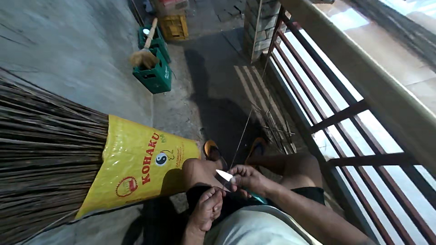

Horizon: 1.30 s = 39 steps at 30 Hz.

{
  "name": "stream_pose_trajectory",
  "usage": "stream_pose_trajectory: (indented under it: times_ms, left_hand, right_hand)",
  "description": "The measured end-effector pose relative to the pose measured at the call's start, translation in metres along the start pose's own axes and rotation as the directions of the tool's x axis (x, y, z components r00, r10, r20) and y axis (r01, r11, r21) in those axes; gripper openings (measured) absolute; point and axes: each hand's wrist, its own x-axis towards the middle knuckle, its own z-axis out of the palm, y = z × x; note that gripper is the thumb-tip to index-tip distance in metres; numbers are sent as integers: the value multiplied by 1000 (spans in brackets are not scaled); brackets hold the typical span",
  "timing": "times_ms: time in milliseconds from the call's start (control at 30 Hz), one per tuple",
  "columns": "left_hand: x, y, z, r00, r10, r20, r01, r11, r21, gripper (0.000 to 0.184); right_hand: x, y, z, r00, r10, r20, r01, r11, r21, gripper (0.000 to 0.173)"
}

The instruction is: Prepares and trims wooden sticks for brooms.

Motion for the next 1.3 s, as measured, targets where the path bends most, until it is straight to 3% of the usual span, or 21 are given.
stream_pose_trajectory:
  times_ms: [100,300,467,633,733,867,967,1133,1300]
  left_hand:
    - [-1,-1,-4,1000,-14,12,14,1000,11,16]
    - [-2,-7,-11,999,-27,41,26,1000,14,12]
    - [-11,-9,-18,997,-48,55,48,999,7,11]
    - [-11,-13,-25,996,-69,65,68,998,16,11]
    - [-14,-16,-31,992,-69,101,72,997,-26,10]
    - [-17,-20,-31,989,-78,128,85,995,-52,13]
    - [-15,-22,-28,994,-84,71,82,996,32,12]
    - [-3,-5,-8,990,99,-100,-70,964,257,19]
    - [5,-3,4,982,184,-52,-168,960,225,18]
  right_hand:
    - [5,-17,-21,989,-50,-137,53,998,19,17]
    - [2,-13,-20,998,-25,-53,29,997,68,24]
    - [6,-27,-41,974,-87,-209,96,995,35,13]
    - [0,-22,-24,991,-48,-122,50,999,19,27]
    - [-1,-17,-21,998,-33,-58,35,999,32,22]
    - [8,-24,-38,970,-96,-223,103,995,18,13]
    - [10,-24,-42,958,-136,-252,151,988,42,13]
    - [3,-19,-10,973,-144,-183,130,988,-84,21]
    - [0,-5,13,997,-62,-52,60,997,-43,21]
